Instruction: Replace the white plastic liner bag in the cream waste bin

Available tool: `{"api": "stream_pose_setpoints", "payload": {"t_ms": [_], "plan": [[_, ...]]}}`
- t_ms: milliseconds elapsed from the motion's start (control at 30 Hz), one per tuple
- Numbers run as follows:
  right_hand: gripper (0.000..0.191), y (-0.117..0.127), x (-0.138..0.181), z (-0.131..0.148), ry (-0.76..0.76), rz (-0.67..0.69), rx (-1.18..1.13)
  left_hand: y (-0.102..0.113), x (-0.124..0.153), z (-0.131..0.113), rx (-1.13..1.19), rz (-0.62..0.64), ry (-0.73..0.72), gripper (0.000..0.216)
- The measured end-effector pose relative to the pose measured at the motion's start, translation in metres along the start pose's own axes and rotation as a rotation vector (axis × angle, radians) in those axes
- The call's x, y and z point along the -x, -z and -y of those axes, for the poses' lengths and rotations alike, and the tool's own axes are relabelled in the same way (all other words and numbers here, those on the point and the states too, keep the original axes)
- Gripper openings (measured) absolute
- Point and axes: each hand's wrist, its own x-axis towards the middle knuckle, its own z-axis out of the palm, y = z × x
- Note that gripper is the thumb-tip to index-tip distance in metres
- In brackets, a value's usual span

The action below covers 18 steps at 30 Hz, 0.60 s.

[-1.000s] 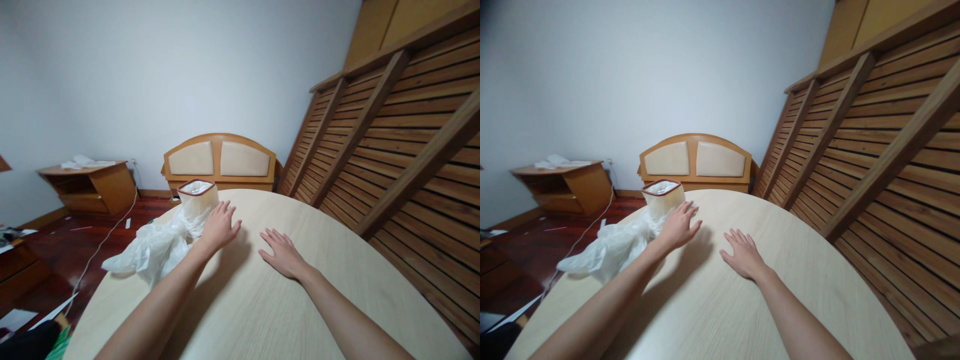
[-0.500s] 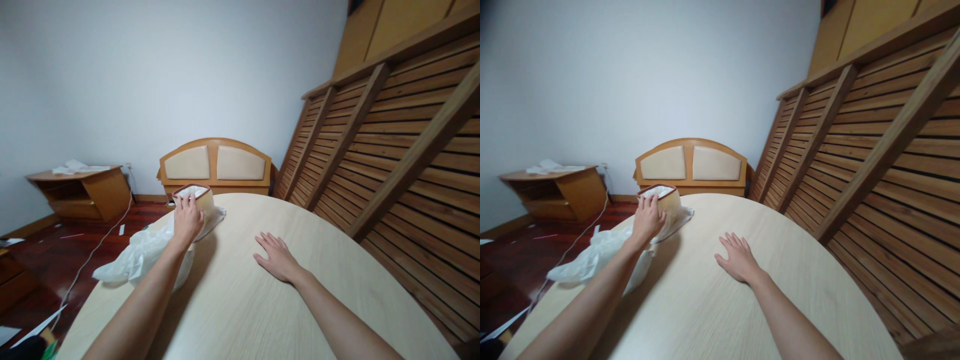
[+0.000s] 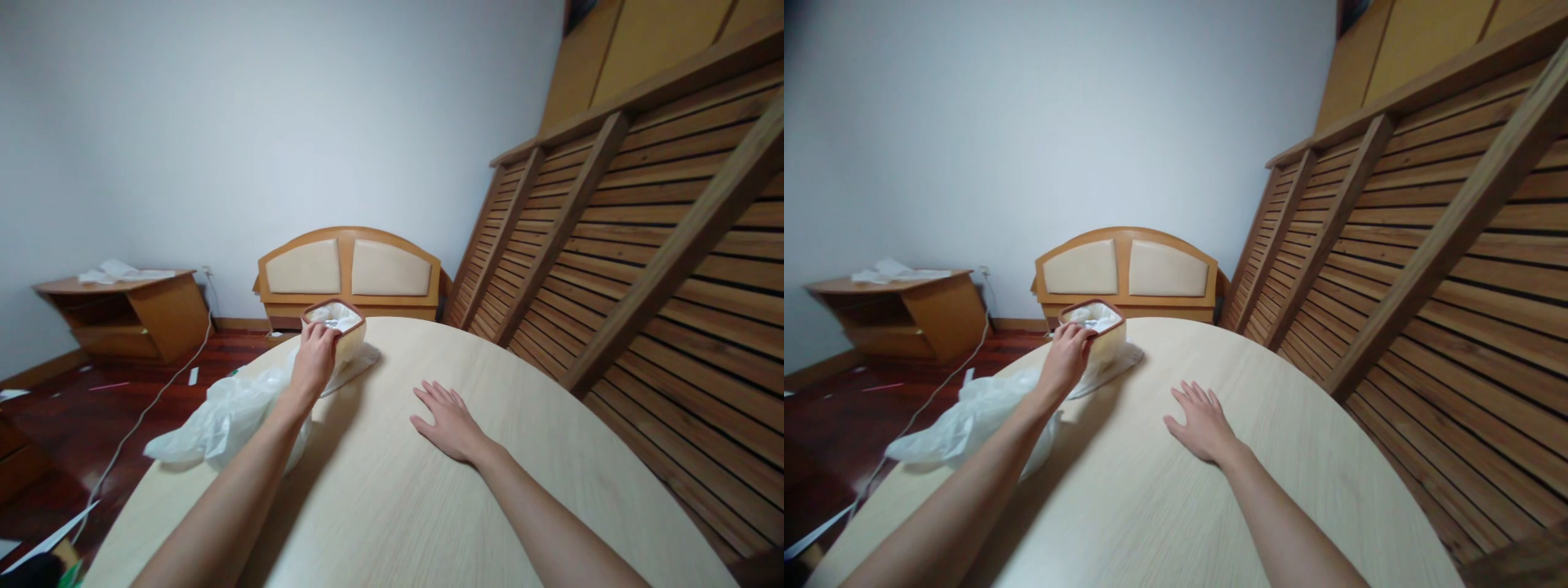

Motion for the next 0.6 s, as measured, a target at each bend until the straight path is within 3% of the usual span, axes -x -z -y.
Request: {"api": "stream_pose_setpoints", "payload": {"t_ms": [200,333,467,600], "plan": [[0.051,-0.005,-0.006,-0.006,0.012,-0.177,-0.154,0.0,0.002,-0.029,0.098,0.091,-0.128,0.025],[0.045,0.001,-0.016,-0.013,-0.041,-0.378,-0.298,0.01,0.005,-0.057,0.162,0.178,-0.223,0.021],[0.057,0.021,-0.026,-0.022,-0.102,-0.617,-0.436,0.023,0.011,-0.086,0.223,0.307,-0.293,0.018],[0.057,0.052,-0.029,-0.023,-0.104,-0.74,-0.536,0.037,0.015,-0.105,0.26,0.373,-0.349,0.02]]}}
